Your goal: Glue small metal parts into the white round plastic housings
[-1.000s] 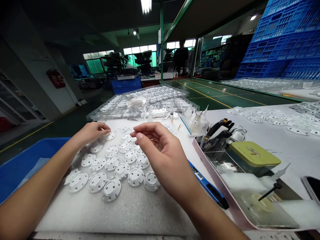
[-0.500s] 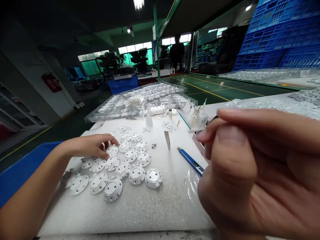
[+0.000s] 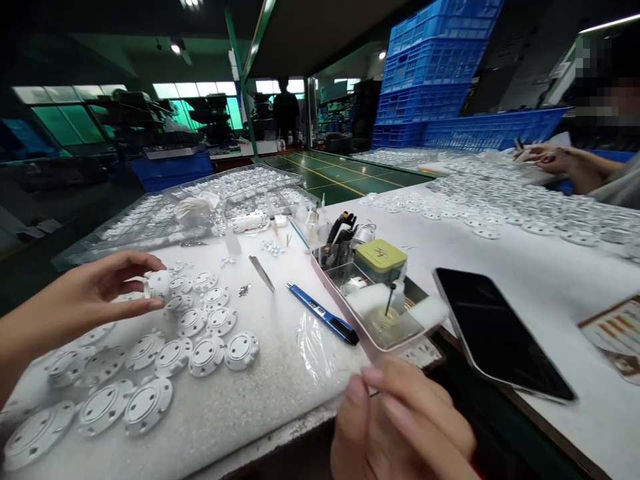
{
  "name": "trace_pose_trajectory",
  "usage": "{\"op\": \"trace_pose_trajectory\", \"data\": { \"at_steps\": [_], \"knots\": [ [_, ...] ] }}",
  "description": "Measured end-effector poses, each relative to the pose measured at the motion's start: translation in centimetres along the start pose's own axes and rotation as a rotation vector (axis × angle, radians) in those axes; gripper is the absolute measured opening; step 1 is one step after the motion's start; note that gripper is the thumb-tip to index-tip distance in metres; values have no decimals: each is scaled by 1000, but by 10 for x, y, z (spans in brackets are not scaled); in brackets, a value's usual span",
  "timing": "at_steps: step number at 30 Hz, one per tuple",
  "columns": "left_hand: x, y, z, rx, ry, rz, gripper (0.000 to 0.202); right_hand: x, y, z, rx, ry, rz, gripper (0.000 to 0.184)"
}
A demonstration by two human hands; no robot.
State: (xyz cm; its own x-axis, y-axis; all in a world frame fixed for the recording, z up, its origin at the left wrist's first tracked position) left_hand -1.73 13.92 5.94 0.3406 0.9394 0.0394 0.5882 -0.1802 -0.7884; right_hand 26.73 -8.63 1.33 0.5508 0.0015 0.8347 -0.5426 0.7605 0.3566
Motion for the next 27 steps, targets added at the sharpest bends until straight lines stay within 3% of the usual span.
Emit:
{"op": "trace_pose_trajectory", "data": {
  "at_steps": [2, 4, 6, 8, 12, 15, 20, 23, 27],
  "knots": [
    [-9, 18, -18, -141, 33, 22, 41, 3, -22, 3, 67, -68, -226, 49],
    [-20, 42, -34, -295, 48, 114, 38, 6, -29, -4, 133, 33, -300, 42],
    [-32, 72, -47, -480, 34, 292, 41, 8, -22, -7, 158, 140, -239, 42],
    [-44, 94, -56, -643, 8, 458, 44, 11, -9, 0, 178, 144, -152, 47],
    [-55, 110, -68, -921, -23, 610, 47, 21, 29, 7, 322, 209, -3, 39],
    [-52, 105, -70, -1131, -83, 535, 37, 38, 70, -2, 319, 296, 226, 30],
    [-40, 99, -51, -1355, -299, 227, 17, 65, 143, -25, -50, 327, 747, 12],
    [-35, 97, -41, -1417, -360, 104, 17, 84, 177, -28, -93, 309, 823, 14],
    [-34, 98, -38, -1425, -378, 80, 15, 96, 223, -57, -267, 409, 829, 16]
  ]
}}
Point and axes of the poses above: each hand's wrist, its own x-axis towards the middle knuckle, its own y-axis out of the palm, z = x × y, the point moved 8 cm from there along x, towards the middle knuckle, and after that the axes turned 10 degrees about x, right-handed, at the moved point
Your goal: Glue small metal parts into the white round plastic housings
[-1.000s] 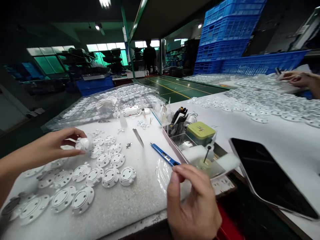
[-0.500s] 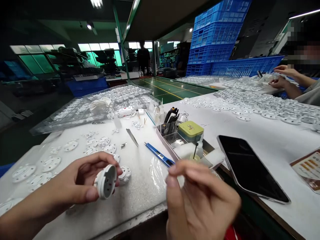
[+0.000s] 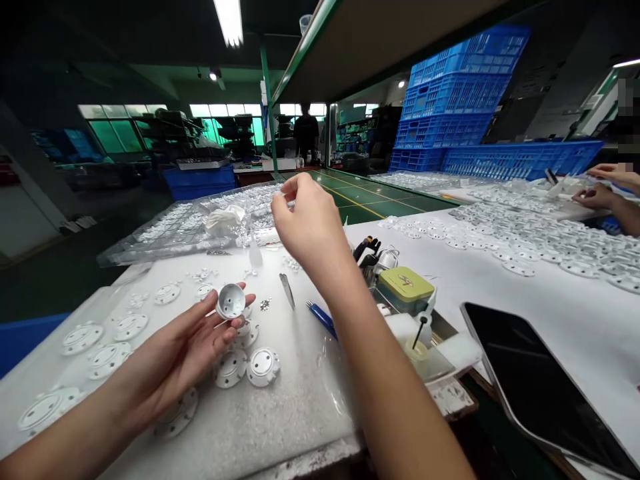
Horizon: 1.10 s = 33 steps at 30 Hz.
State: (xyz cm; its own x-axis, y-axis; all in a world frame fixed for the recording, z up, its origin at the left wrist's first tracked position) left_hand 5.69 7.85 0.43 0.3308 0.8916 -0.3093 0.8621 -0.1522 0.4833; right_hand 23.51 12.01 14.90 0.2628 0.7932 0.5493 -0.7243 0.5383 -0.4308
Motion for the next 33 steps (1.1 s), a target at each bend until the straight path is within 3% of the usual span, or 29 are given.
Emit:
{"op": "trace_pose_trajectory", "data": {
  "at_steps": [4, 7, 12, 17, 22, 26, 30, 32, 33],
  "knots": [
    [-1, 2, 4, 3, -15, 27, 14, 49, 40, -40, -126, 178, 13, 38],
    [0, 3, 9, 1, -43, 78, 14, 71, 72, -82, -177, 302, 93, 39],
    [2, 8, 7, 71, 24, 234, 23, 75, 107, -128, -209, 355, 235, 31],
    [0, 7, 1, 188, 84, 236, 39, 65, 113, -139, -225, 307, 235, 28],
    [-4, 8, 3, 257, 65, 236, 42, 54, 105, -127, -175, 213, 159, 26],
    [-4, 9, 2, 262, 62, 236, 41, 55, 85, -100, -66, 96, -3, 25],
    [-5, 9, -2, 285, 82, 222, 40, 56, 54, -49, 72, -34, -76, 19],
    [-7, 6, -4, 360, 87, 183, 40, 47, 25, -11, 180, -140, -125, 18],
    [-9, 6, -6, 426, 92, 165, 40, 38, 4, 13, 328, -259, -190, 15]
  ]
}}
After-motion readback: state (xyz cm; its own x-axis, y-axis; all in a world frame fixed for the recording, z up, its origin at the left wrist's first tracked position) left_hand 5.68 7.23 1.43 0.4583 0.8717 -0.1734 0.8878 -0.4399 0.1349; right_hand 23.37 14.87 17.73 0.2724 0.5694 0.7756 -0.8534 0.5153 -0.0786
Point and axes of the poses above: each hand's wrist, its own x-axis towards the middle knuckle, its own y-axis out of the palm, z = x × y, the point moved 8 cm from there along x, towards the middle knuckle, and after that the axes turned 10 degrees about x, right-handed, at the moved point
